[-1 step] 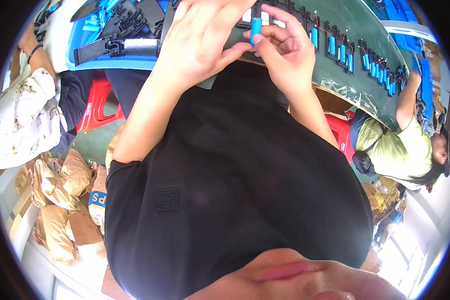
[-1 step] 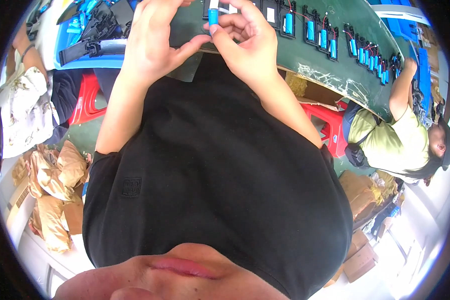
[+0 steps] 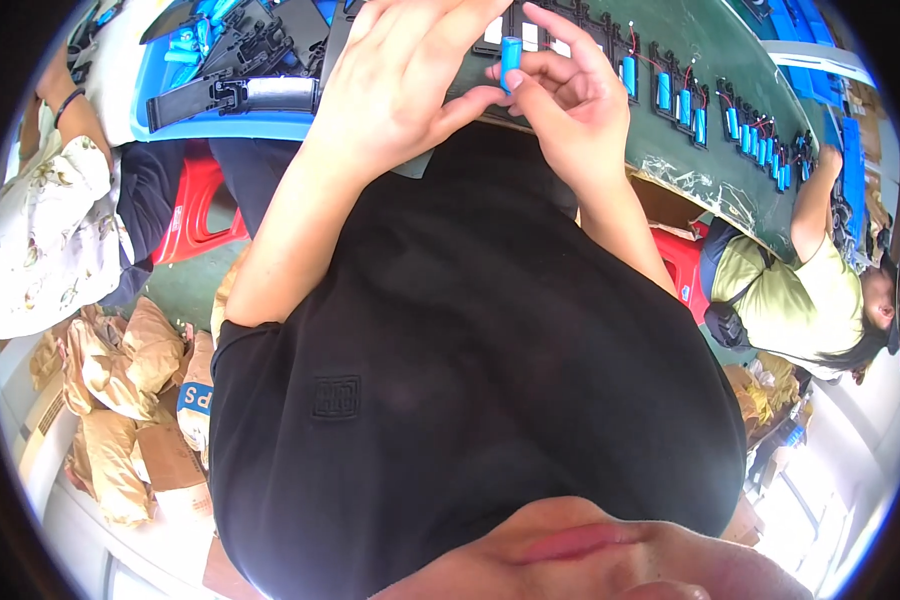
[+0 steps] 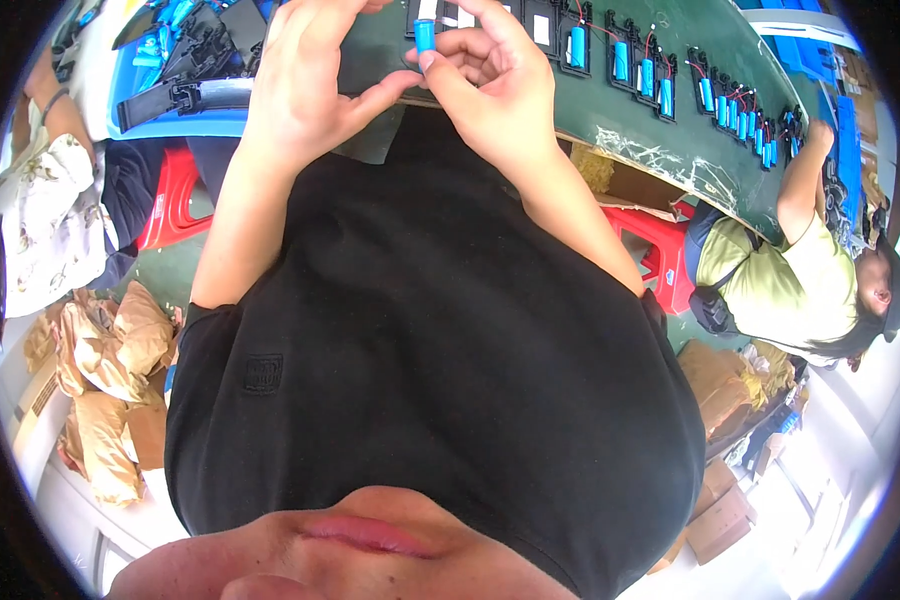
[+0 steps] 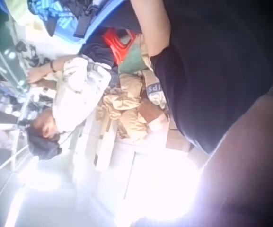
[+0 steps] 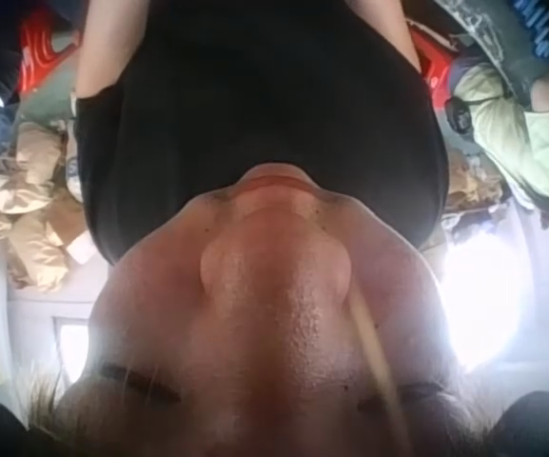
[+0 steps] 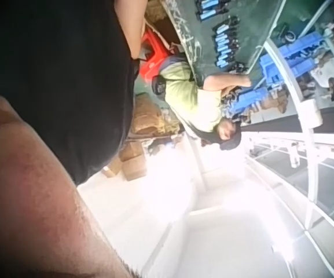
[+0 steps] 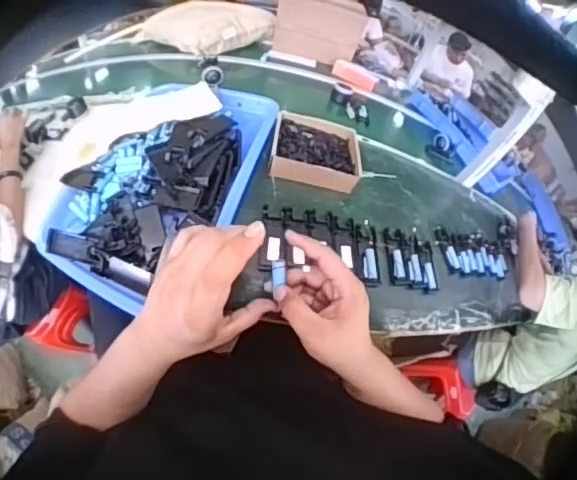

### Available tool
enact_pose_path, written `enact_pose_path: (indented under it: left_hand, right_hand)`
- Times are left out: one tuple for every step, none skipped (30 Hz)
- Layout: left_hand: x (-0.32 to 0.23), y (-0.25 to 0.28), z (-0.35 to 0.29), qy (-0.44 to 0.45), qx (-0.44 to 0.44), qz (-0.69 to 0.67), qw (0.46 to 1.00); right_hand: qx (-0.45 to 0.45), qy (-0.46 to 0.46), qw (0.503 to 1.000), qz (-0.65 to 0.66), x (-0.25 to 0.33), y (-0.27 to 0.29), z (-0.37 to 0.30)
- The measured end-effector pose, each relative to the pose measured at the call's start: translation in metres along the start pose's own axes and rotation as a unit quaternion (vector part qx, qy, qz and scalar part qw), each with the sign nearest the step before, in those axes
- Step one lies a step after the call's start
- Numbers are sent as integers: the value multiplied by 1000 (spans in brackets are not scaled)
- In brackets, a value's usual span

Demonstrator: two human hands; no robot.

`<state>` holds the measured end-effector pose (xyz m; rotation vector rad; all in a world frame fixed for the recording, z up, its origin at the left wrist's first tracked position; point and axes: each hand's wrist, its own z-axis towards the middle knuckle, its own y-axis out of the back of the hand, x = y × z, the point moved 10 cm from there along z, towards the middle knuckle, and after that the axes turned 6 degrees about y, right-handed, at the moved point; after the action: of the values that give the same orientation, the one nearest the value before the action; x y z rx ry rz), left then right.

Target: The person assembles small plastic housings and small black parts with electrical wires by hand at an industrial workbench.

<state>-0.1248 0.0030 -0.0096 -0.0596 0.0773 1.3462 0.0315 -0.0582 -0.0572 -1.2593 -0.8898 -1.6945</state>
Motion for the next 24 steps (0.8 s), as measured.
enact_pose_path:
  left_hand:
    - [-13,12,16,2,1,-5,1000]
    - [-13,-5,37,100,176,23,979]
    - [-5,-22,31,194,343,56,918]
    - [5,-28,18,196,340,59,918]
    - [5,-24,9,110,227,18,967]
    - [-7,-11,14,22,110,-27,993]
    - [-5,-11,9,22,109,-27,993]
    - [-2,-9,4,34,110,-30,993]
    - [0,-10,4,46,110,-34,992]
    - [-1,-9,4,47,108,-31,993]
    - [1,-5,5,63,88,-60,992]
    - [3,0,6,80,68,-89,990]
    - [-7,7,20,81,67,-93,990]
    - [7,-4,31,259,184,-74,945]
    - [22,-12,15,425,291,-48,856]
    - [21,-12,17,425,290,-48,856]
    - [28,-10,12,485,262,-88,830]
    - [32,-8,5,540,231,-126,799]
    - [42,-15,-8,540,229,-124,800]
    - [35,-11,7,326,147,-119,926]
    - [1,2,22,88,58,-109,988]
    - [2,2,17,88,58,-109,988]
    - [4,2,12,91,59,-111,988]
    - [4,2,12,95,61,-113,987]
  right_hand:
    - [18,-23,1000,-3,-6,2,0]
    - [37,-45,998,-7,-13,2,-1]
    - [37,-47,998,-7,-13,2,-1]
    - [37,-46,998,26,-11,-2,-1]
    - [37,-45,997,58,-9,-6,-1]
    - [38,-46,997,58,-11,-5,-1]
    - [22,-39,998,43,-13,1,1]
    - [7,-32,999,28,-13,8,2]
    - [9,-36,999,5,-12,17,4]
    - [-18,-28,999,-10,-10,30,7]
    - [-23,42,999,-24,-4,43,16]
    - [-50,31,995,-86,-3,65,19]
    - [-48,78,993,-79,7,75,25]
    - [-43,127,986,-99,15,89,28]
    - [-62,118,962,-238,21,101,29]
    - [-61,118,962,-238,23,105,32]
    - [-65,106,942,-311,23,108,34]
    - [-69,94,917,-382,22,112,36]
    - [-76,102,897,-424,23,115,38]
    - [-72,105,897,-423,18,119,41]
    - [-55,115,887,-443,14,120,43]
    - [-38,126,876,-463,10,119,42]
    - [-37,127,876,-463,7,121,41]
    - [-48,113,861,-494,4,122,40]
